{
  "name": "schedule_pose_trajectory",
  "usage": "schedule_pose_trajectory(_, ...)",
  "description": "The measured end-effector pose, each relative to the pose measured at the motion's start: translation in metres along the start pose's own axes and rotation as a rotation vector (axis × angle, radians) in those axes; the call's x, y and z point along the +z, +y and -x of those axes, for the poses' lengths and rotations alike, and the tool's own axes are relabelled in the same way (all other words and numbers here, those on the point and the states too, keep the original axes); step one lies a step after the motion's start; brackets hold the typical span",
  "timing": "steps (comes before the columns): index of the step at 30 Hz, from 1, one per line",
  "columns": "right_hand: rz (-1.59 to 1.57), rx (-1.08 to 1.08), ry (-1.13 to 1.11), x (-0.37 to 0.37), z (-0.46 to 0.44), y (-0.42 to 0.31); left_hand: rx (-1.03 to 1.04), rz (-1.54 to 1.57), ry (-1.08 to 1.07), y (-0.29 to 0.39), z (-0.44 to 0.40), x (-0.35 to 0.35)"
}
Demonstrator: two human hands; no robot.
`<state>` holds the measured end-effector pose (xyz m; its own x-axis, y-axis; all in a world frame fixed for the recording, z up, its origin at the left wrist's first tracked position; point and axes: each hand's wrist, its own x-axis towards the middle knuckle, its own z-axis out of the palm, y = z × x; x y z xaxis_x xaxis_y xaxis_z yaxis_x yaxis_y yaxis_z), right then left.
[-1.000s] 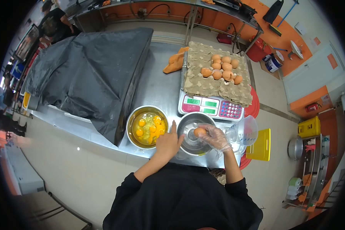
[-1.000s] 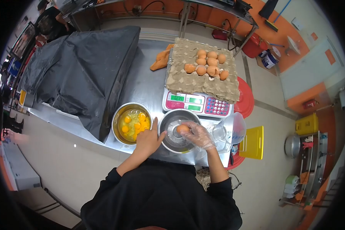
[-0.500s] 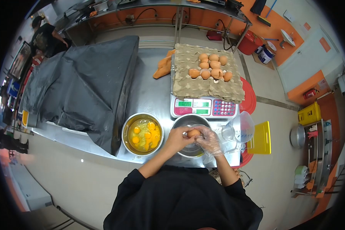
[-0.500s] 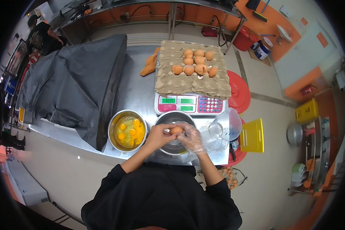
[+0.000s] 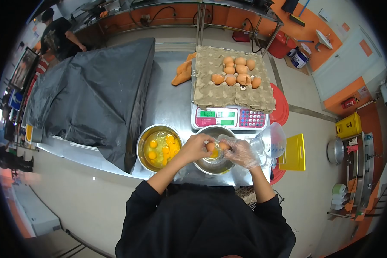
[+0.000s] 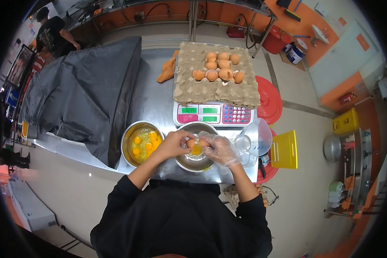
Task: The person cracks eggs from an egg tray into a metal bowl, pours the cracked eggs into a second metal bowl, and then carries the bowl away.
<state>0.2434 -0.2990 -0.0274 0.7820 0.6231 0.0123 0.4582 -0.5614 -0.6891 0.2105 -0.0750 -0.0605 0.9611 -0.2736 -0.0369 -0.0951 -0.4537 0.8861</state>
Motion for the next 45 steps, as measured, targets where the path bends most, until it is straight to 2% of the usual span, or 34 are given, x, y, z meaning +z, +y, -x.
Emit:
schedule_pose_trajectory(2, 0.021, -0.010, -0.002, -0.020, -0.001, -0.021, 0.071, -0.082, 0.035, 0.014, 0.004, -0.009)
schedule_pose_trajectory(4, 0.043, -0.022, -0.003, -0.036, 0.003, -0.044, 0.200, -0.198, 0.163, 0.035, 0.009, -0.020)
schedule_pose_trajectory(6, 0.236, -0.182, 0.236, -0.044, 0.007, -0.063, 0.250, -0.191, 0.214, 0.060, 0.019, -0.028)
schedule_pose_trajectory(7, 0.236, -0.181, 0.236, -0.041, 0.008, -0.062, 0.300, -0.183, 0.264, 0.066, 0.022, -0.029)
schedule_pose_trajectory(9, 0.260, -0.270, 0.324, -0.027, 0.010, -0.053, 0.273, -0.198, 0.232, 0.055, 0.022, -0.020)
schedule_pose_trajectory(10, 0.259, -0.268, 0.324, -0.012, 0.012, -0.043, 0.245, -0.213, 0.199, 0.045, 0.024, -0.014)
schedule_pose_trajectory(12, 0.316, 0.090, 0.001, 0.019, 0.015, -0.015, 0.229, -0.231, 0.187, 0.018, 0.029, 0.000)
schedule_pose_trajectory(13, 0.210, -0.154, 0.134, 0.020, 0.018, -0.010, 0.211, -0.249, 0.183, 0.018, 0.026, -0.003)
schedule_pose_trajectory(14, 0.211, -0.158, 0.135, 0.022, 0.017, -0.006, 0.211, -0.251, 0.187, 0.019, 0.025, -0.005)
schedule_pose_trajectory(16, -0.573, 0.215, 0.408, 0.028, 0.025, -0.008, 0.122, 0.048, 0.206, 0.038, 0.029, -0.015)
schedule_pose_trajectory(17, -0.893, 0.251, 0.497, 0.037, 0.023, -0.002, 0.096, 0.110, 0.196, 0.037, 0.026, -0.017)
schedule_pose_trajectory(18, -0.892, 0.247, 0.506, 0.042, 0.024, 0.007, 0.105, 0.108, 0.191, 0.039, 0.024, -0.018)
schedule_pose_trajectory(20, -1.387, 0.456, 0.346, 0.046, 0.028, 0.019, -0.065, 0.600, 0.157, 0.045, 0.018, -0.021)
schedule_pose_trajectory(21, -1.451, 0.442, 0.307, 0.046, 0.028, 0.012, -0.045, 0.724, 0.131, 0.044, 0.016, -0.019)
schedule_pose_trajectory(22, -1.456, 0.434, 0.318, 0.049, 0.027, 0.007, -0.040, 0.716, 0.122, 0.043, 0.013, -0.016)
schedule_pose_trajectory(24, -1.587, 0.275, 0.335, 0.052, 0.024, -0.001, 0.147, 0.625, 0.186, 0.040, 0.008, -0.007)
schedule_pose_trajectory(25, -1.618, 0.237, 0.352, 0.053, 0.023, -0.004, 0.149, 0.557, 0.200, 0.042, 0.007, -0.005)
schedule_pose_trajectory(29, -1.592, 0.211, 0.346, 0.040, 0.023, -0.019, 0.188, 0.391, 0.239, 0.034, 0.005, 0.003)
schedule_pose_trajectory(31, -1.596, 0.229, 0.353, 0.038, 0.022, -0.019, 0.270, -0.007, 0.286, 0.040, 0.006, -0.001)
schedule_pose_trajectory(32, -1.596, 0.225, 0.353, 0.035, 0.020, -0.020, 0.273, -0.009, 0.287, 0.046, 0.006, -0.002)
schedule_pose_trajectory(34, -1.678, 0.220, 0.310, 0.025, 0.016, -0.023, 0.276, -0.016, 0.473, 0.059, 0.004, -0.003)
schedule_pose_trajectory(35, -1.675, 0.212, 0.310, 0.020, 0.011, -0.023, 0.283, -0.018, 0.477, 0.062, 0.004, -0.006)
schedule_pose_trajectory(37, -1.589, 0.200, 0.362, 0.004, -0.003, -0.021, 0.226, 0.176, 0.558, 0.065, 0.004, -0.013)
schedule_pose_trajectory(38, -1.584, 0.193, 0.355, -0.006, -0.014, -0.021, 0.231, 0.175, 0.567, 0.060, 0.005, -0.016)
schedule_pose_trajectory(40, -1.359, 0.062, 0.523, -0.030, -0.041, -0.022, 0.190, 0.143, 0.608, 0.046, 0.012, -0.019)
schedule_pose_trajectory(42, -1.187, 0.098, 0.553, -0.062, -0.078, -0.024, 0.164, 0.141, 0.628, 0.041, 0.024, -0.018)
schedule_pose_trajectory(44, -1.014, 0.082, 0.493, -0.082, -0.132, 0.005, 0.072, 0.042, 0.593, 0.031, 0.039, -0.011)
schedule_pose_trajectory(45, -0.921, 0.143, 0.471, -0.093, -0.153, -0.003, 0.116, -0.083, 0.637, 0.025, 0.045, -0.006)
